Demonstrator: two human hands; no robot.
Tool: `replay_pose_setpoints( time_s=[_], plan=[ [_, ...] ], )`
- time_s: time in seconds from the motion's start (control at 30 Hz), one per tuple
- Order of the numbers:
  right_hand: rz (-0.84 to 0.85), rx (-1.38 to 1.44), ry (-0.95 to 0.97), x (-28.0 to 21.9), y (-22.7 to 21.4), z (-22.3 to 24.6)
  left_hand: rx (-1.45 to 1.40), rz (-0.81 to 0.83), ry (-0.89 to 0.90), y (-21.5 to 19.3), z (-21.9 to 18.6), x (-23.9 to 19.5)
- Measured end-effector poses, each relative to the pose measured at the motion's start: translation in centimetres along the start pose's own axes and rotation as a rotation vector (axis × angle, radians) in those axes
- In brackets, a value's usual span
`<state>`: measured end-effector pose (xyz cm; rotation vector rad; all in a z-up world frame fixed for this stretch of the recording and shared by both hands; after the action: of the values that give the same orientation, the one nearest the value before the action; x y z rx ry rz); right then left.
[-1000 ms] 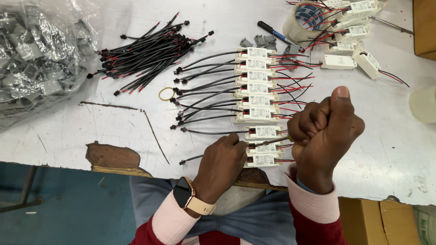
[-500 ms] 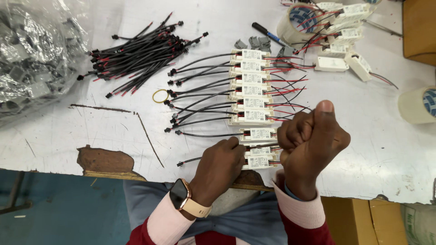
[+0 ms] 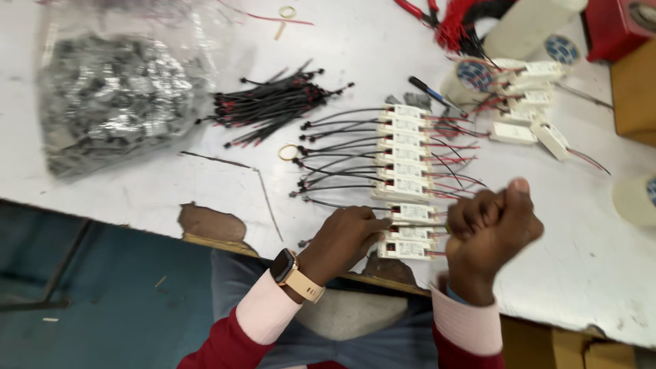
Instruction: The person uses a screwdriver to attach black and red wires to a series of white electrical modules on a workbench. They repeatedly pick up a module, insert the wire ends into the terminals, and tighten the screws to secure the connections.
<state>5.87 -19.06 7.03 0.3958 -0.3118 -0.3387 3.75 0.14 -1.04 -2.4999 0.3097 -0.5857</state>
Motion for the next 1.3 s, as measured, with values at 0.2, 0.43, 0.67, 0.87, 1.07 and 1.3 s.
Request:
replay_pose_setpoints(
  time_s=[0.2,0.43,0.67,0.87,1.07,1.3],
  plan=[
    [-0.053,0.184,0.08,-1.4,-9.6,0.3,0.111,-0.503,-0.178,-8.6,7.5,0.5],
    [0.47,0.609,0.238,3.6,-22.2,-6.1,0.932,-0.424,-0.487,-14.0,14.0,2.6],
    [0.425,0.705,0.372,1.7,-24.0,-8.7,0.653,-0.631,-0.233,-14.6,9.2,0.9],
    [0.171,-0.336,0.341,-3.1,-9.7,-2.3,-0.125,-0.633,-0.238,-12.9,-1.0,-0.8],
    [0.195,-0.224,0.429,-3.8,1.9,3.2,-0.366,-0.478,-0.268,-7.9,-6.9,-3.2],
    [0.151,-0.258,0.358,-4.3,2.7,4.0,-0.458,-0.274,-0.228,-4.9,-6.5,-3.7]
  ],
)
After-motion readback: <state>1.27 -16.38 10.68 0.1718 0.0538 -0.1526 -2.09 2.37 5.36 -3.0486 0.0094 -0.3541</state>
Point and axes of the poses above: each hand's wrist, its own x-axis towards the middle knuckle, its own y-axis out of the palm, z = x × y, the point moved 2 cm from there along x, towards the middle knuckle, and after that the axes turned 4 degrees about -x, right-handed, at the moved point
